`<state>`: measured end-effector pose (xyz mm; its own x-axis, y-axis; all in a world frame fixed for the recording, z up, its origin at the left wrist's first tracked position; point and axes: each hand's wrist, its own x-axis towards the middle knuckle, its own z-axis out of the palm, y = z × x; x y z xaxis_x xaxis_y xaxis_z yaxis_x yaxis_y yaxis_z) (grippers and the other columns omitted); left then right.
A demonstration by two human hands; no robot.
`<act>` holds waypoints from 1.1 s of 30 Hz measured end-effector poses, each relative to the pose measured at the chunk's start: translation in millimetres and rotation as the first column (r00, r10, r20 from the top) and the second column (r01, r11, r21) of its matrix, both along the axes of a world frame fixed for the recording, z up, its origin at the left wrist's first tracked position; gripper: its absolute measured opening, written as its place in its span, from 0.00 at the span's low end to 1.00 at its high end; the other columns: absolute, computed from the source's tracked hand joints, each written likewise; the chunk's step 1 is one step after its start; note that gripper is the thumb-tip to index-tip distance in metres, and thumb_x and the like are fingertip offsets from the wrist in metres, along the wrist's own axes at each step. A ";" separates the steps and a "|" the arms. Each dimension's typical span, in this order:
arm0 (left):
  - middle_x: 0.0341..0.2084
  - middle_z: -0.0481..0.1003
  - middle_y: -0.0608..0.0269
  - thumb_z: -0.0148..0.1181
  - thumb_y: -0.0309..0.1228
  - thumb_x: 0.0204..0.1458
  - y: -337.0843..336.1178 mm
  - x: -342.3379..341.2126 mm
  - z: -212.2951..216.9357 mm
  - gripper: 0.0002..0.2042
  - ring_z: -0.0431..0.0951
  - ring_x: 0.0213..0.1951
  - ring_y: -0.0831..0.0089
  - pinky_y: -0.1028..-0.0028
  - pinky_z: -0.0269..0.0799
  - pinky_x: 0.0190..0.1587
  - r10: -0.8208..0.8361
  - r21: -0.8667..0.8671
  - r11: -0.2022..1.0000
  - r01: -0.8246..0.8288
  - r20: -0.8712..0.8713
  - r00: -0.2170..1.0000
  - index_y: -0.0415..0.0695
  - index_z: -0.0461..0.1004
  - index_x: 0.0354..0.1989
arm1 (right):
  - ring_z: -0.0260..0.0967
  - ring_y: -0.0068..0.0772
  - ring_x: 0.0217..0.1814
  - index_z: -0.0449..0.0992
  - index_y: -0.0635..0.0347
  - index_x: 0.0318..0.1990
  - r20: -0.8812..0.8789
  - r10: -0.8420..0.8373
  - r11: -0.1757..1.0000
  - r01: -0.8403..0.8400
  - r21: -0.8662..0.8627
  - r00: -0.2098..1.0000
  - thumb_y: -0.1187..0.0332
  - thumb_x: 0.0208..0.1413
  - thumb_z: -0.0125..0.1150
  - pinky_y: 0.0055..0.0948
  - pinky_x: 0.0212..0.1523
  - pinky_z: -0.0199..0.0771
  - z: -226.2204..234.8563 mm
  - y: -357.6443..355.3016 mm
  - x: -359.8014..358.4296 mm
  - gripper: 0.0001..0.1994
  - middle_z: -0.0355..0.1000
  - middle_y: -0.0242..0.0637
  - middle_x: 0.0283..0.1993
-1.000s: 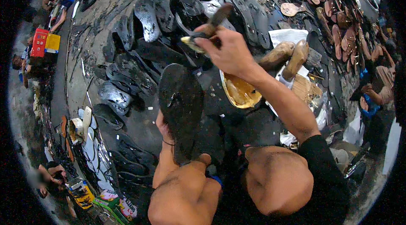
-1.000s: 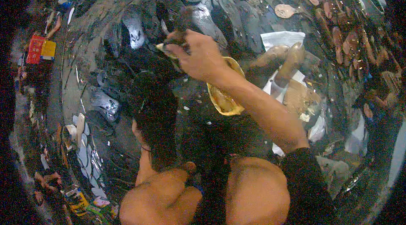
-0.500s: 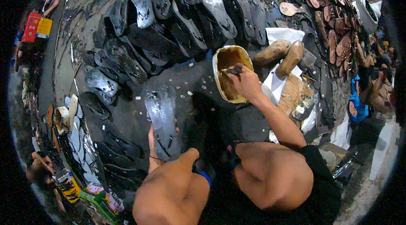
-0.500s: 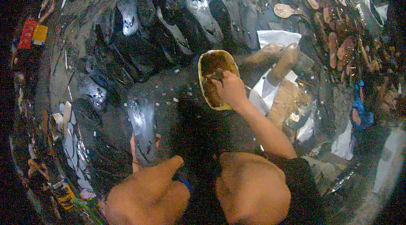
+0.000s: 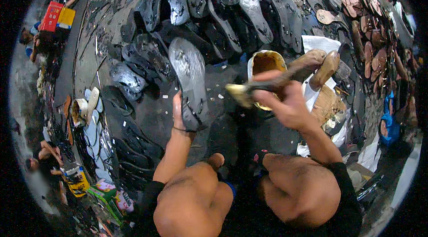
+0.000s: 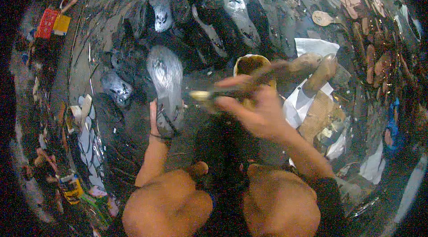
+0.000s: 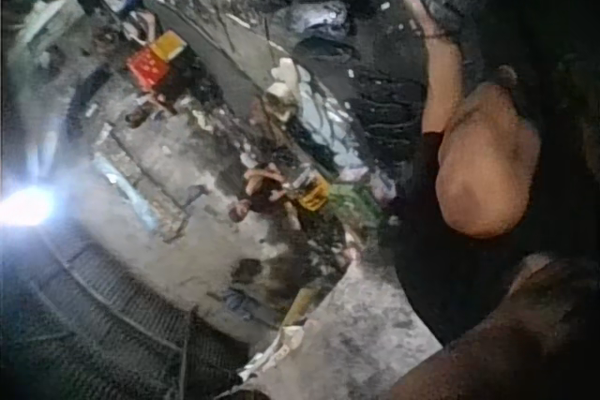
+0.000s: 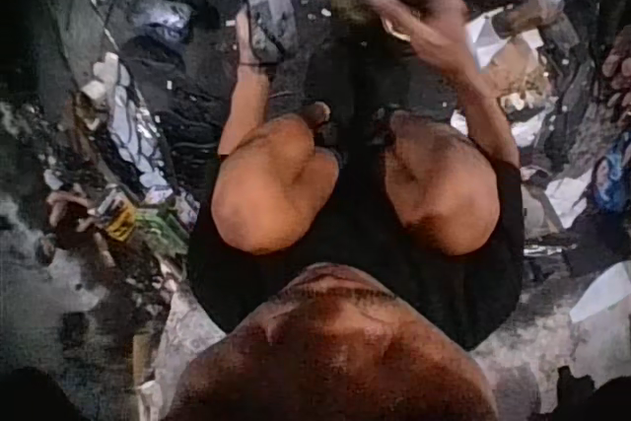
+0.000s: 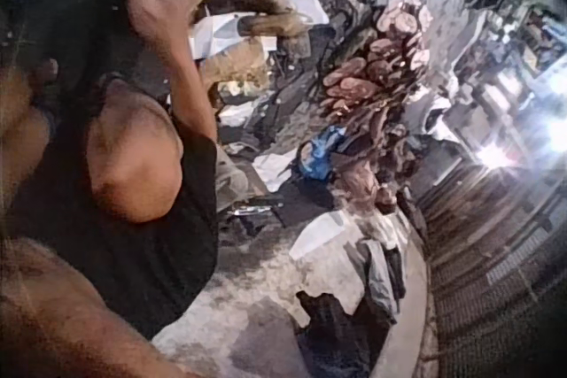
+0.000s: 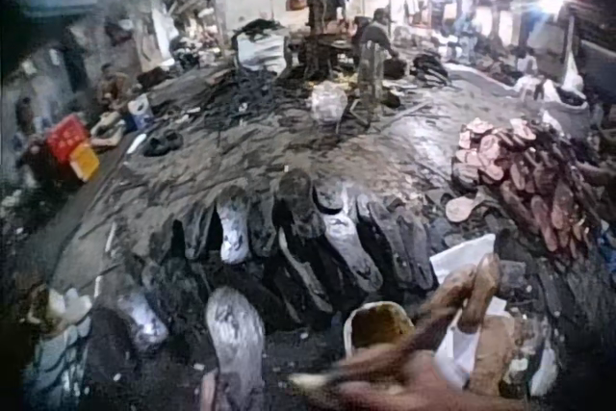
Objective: The person sits on the floor and applies a brown adhesive to the soles of black sandals using a brush. They repeatedly dip the brush into a container and spread the glue across the sole surface, then place the treated sandal back among others on the floor.
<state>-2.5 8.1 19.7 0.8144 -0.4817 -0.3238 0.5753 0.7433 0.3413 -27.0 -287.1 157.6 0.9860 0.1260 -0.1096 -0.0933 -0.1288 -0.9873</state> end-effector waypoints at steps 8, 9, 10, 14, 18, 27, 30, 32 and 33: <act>0.43 0.79 0.60 0.42 0.48 0.65 -50.8 8.8 39.9 0.23 0.80 0.45 0.68 0.68 0.80 0.45 0.179 0.220 0.961 -0.170 -0.024 0.984 0.42 0.73 0.53 | 0.76 0.47 0.46 0.81 0.53 0.46 0.515 0.130 0.987 -0.161 0.017 0.847 0.73 0.51 0.66 0.42 0.48 0.73 -49.0 58.9 77.0 0.13 0.79 0.40 0.43; 0.42 0.79 0.59 0.42 0.48 0.65 -41.9 13.8 37.2 0.23 0.80 0.44 0.66 0.67 0.80 0.45 0.229 0.317 0.923 -0.219 0.006 0.974 0.43 0.73 0.52 | 0.75 0.46 0.46 0.81 0.52 0.48 0.602 0.181 0.983 -0.167 -0.080 0.778 0.74 0.50 0.66 0.41 0.47 0.72 -40.6 58.1 52.2 0.16 0.78 0.39 0.43; 0.45 0.79 0.58 0.42 0.50 0.65 -26.4 24.0 44.6 0.24 0.80 0.45 0.63 0.65 0.78 0.49 0.174 0.132 0.973 -0.187 0.107 0.979 0.43 0.73 0.54 | 0.73 0.45 0.47 0.79 0.49 0.51 0.589 0.284 0.959 -0.223 -0.177 0.756 0.74 0.48 0.66 0.39 0.48 0.70 -29.1 54.5 33.2 0.20 0.77 0.36 0.44; 0.58 0.71 0.51 0.57 0.52 0.56 -0.8 34.8 16.7 0.34 0.71 0.59 0.59 0.61 0.67 0.62 0.224 0.095 0.970 -0.225 0.021 0.974 0.38 0.65 0.63 | 0.74 0.40 0.49 0.80 0.52 0.49 0.627 0.285 0.957 -0.186 -0.221 0.725 0.74 0.47 0.68 0.36 0.48 0.71 -24.0 44.3 26.0 0.19 0.78 0.36 0.46; 0.53 0.76 0.53 0.56 0.52 0.57 -19.5 40.4 24.7 0.29 0.77 0.53 0.60 0.62 0.71 0.59 0.270 0.303 0.908 -0.288 0.100 0.958 0.40 0.72 0.57 | 0.74 0.41 0.52 0.78 0.49 0.52 0.501 0.325 0.940 -0.331 -0.079 0.802 0.72 0.39 0.69 0.39 0.49 0.72 -34.5 51.2 24.1 0.26 0.77 0.36 0.48; 0.43 0.79 0.59 0.42 0.47 0.67 -56.2 18.7 49.1 0.22 0.81 0.43 0.68 0.67 0.77 0.49 0.119 0.295 0.938 -0.183 0.224 0.967 0.42 0.73 0.53 | 0.70 0.35 0.39 0.76 0.48 0.47 0.759 0.444 0.884 -0.093 -0.458 0.476 0.65 0.50 0.60 0.39 0.39 0.68 -12.7 66.2 34.3 0.14 0.70 0.29 0.35; 0.43 0.79 0.57 0.43 0.47 0.67 -35.1 34.8 59.3 0.22 0.81 0.40 0.66 0.64 0.78 0.48 0.141 0.246 0.954 -0.173 0.140 0.980 0.42 0.71 0.57 | 0.71 0.34 0.41 0.76 0.47 0.49 0.756 0.471 0.882 -0.249 -0.400 0.454 0.64 0.49 0.60 0.38 0.42 0.69 -9.1 70.6 -3.0 0.17 0.71 0.31 0.38; 0.43 0.79 0.55 0.43 0.47 0.66 -24.5 27.7 34.7 0.23 0.81 0.40 0.65 0.63 0.79 0.47 0.262 0.255 0.929 -0.268 0.058 0.963 0.41 0.71 0.58 | 0.70 0.38 0.43 0.75 0.47 0.53 0.704 0.408 0.913 -0.278 -0.299 0.581 0.65 0.47 0.63 0.39 0.42 0.68 -13.9 67.9 10.2 0.21 0.72 0.32 0.39; 0.43 0.79 0.55 0.43 0.47 0.66 -20.2 26.0 27.2 0.24 0.81 0.40 0.64 0.62 0.79 0.46 0.313 0.253 0.917 -0.308 0.022 0.949 0.41 0.71 0.58 | 0.69 0.40 0.44 0.74 0.46 0.54 0.638 0.429 0.903 -0.294 -0.312 0.640 0.66 0.45 0.65 0.39 0.43 0.66 -17.5 65.5 17.0 0.24 0.72 0.33 0.40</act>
